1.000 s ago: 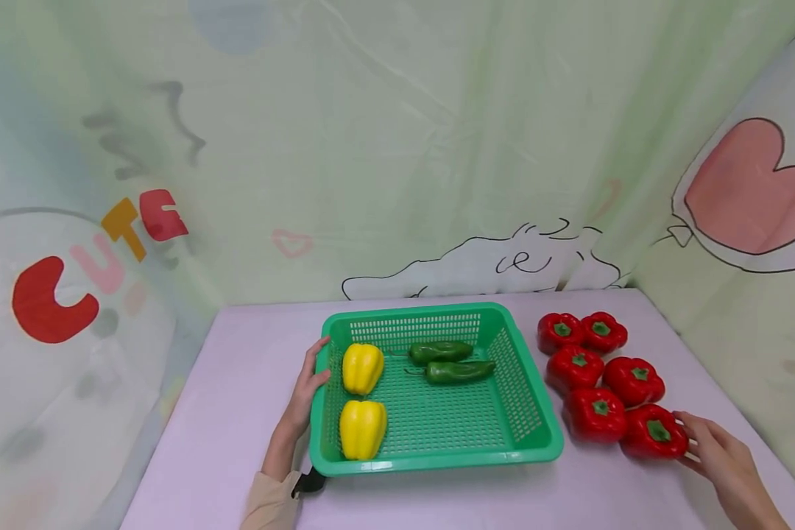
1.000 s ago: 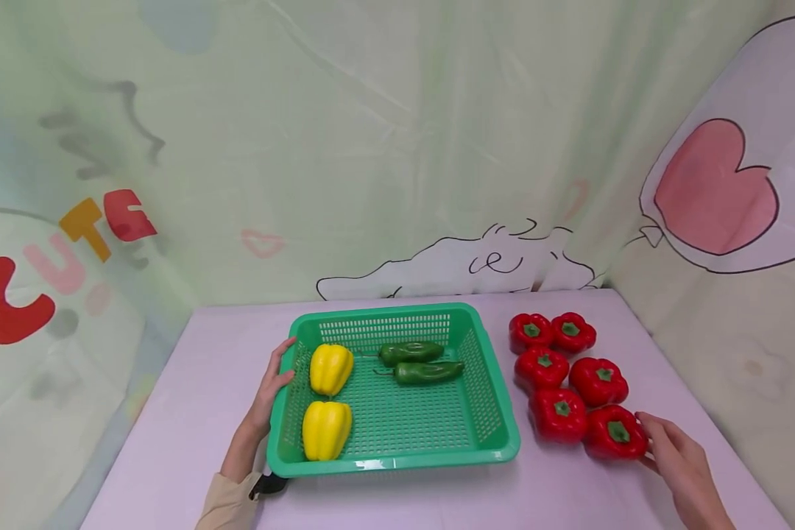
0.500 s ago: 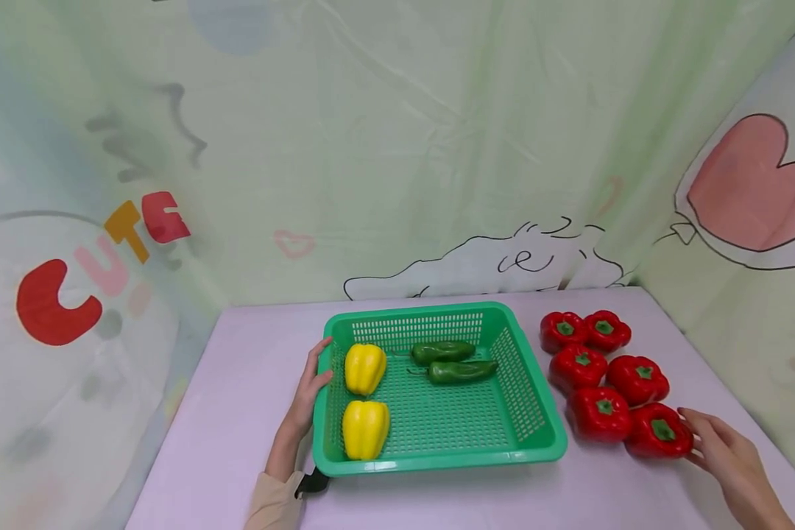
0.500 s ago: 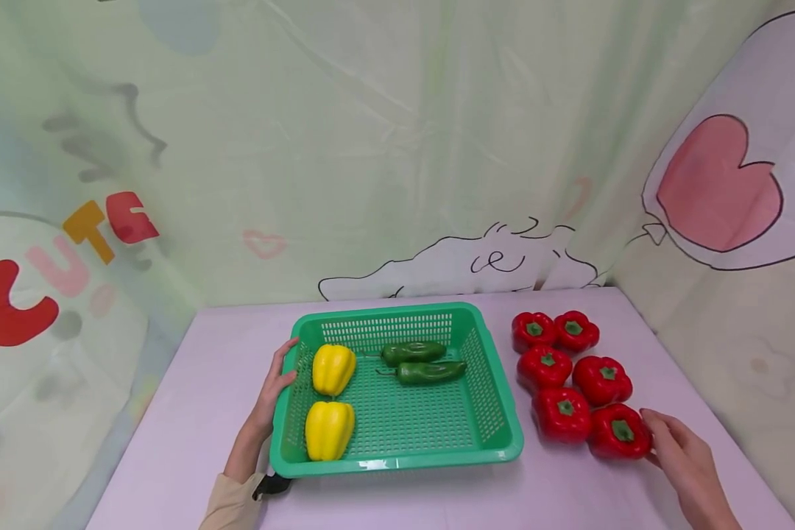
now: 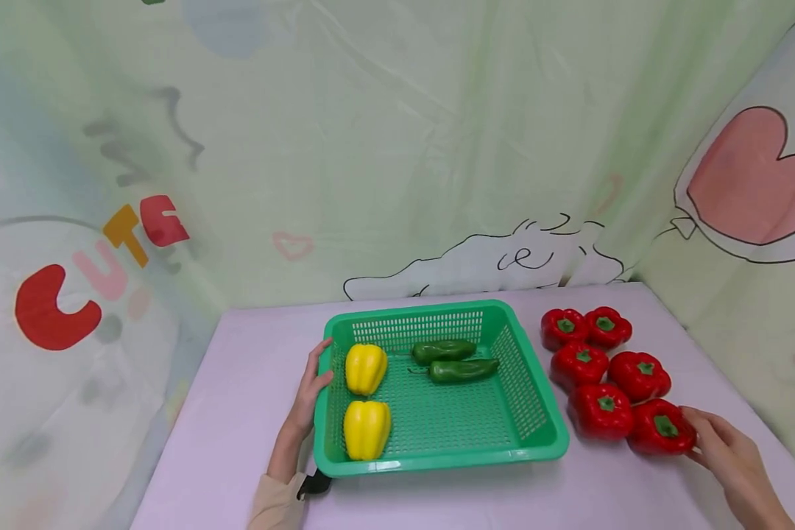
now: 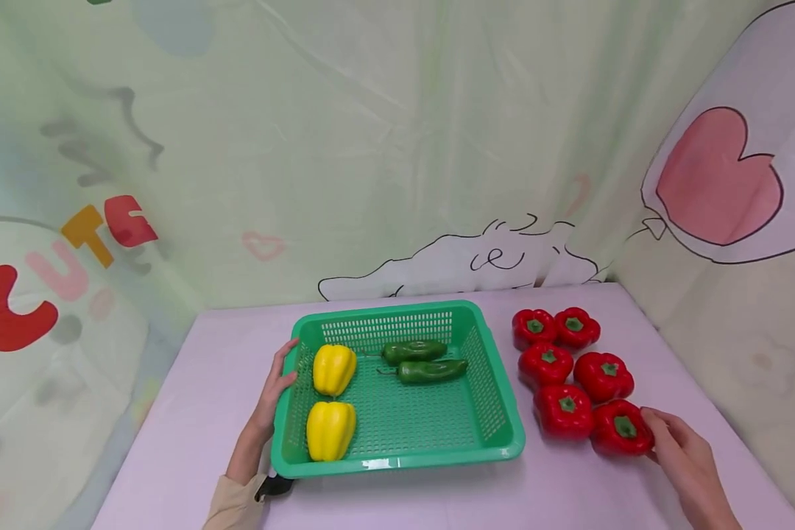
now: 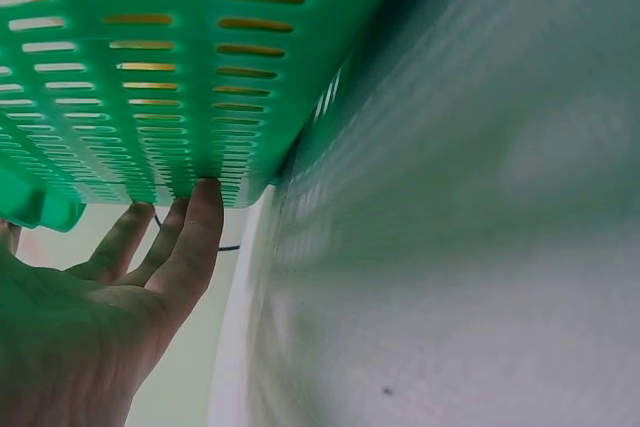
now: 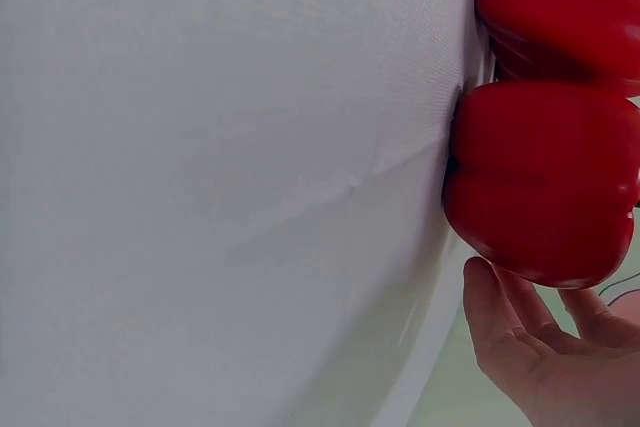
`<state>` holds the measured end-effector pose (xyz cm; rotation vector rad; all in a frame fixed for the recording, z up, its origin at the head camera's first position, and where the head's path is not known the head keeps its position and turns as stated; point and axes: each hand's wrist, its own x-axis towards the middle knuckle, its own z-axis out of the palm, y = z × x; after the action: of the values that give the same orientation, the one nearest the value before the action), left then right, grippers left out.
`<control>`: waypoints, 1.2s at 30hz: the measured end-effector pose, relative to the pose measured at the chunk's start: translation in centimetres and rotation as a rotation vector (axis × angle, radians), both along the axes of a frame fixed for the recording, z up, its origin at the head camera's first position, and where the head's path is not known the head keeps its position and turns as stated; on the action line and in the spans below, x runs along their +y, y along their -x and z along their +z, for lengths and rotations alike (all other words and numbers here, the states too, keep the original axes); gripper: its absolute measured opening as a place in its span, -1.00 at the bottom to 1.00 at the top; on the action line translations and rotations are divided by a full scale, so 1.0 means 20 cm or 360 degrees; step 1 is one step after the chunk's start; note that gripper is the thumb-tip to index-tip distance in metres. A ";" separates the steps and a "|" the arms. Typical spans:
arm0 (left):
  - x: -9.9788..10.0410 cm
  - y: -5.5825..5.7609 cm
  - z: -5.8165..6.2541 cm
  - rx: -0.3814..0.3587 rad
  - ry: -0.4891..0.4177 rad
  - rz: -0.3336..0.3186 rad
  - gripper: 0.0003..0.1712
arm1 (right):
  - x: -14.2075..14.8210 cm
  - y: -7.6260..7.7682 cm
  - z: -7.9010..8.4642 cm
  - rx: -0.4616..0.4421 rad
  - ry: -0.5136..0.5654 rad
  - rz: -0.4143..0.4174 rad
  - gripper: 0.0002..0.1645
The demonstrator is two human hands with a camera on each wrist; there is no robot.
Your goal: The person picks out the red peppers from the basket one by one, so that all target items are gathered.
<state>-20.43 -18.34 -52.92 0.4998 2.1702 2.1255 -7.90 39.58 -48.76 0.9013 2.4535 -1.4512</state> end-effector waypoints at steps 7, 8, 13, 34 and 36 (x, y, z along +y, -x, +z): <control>-0.02 -0.01 0.00 -0.0009 -0.0006 0.0005 -0.36 | 0.01 0.00 -0.03 0.0029 -0.0011 0.0025 -0.04; -0.01 -0.01 0.00 -0.0005 -0.0005 0.0003 -0.36 | 0.01 0.00 -0.03 0.0048 -0.0016 0.0030 -0.04; 0.01 0.00 0.01 0.0007 -0.0002 -0.0019 -0.36 | 0.02 -0.01 -0.02 0.0032 -0.0020 -0.0032 -0.04; -0.04 0.02 0.10 0.0081 0.0185 0.0067 -0.39 | -0.12 0.04 0.26 0.0435 -0.0498 0.0105 -0.19; -0.07 0.01 0.14 0.0141 0.0291 0.0127 -0.39 | -0.19 0.06 0.28 0.0511 -0.0535 0.0130 -0.21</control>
<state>-20.62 -19.79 -50.06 0.5092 2.4426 1.9500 -9.15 35.77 -43.08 0.6483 2.9968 -1.2615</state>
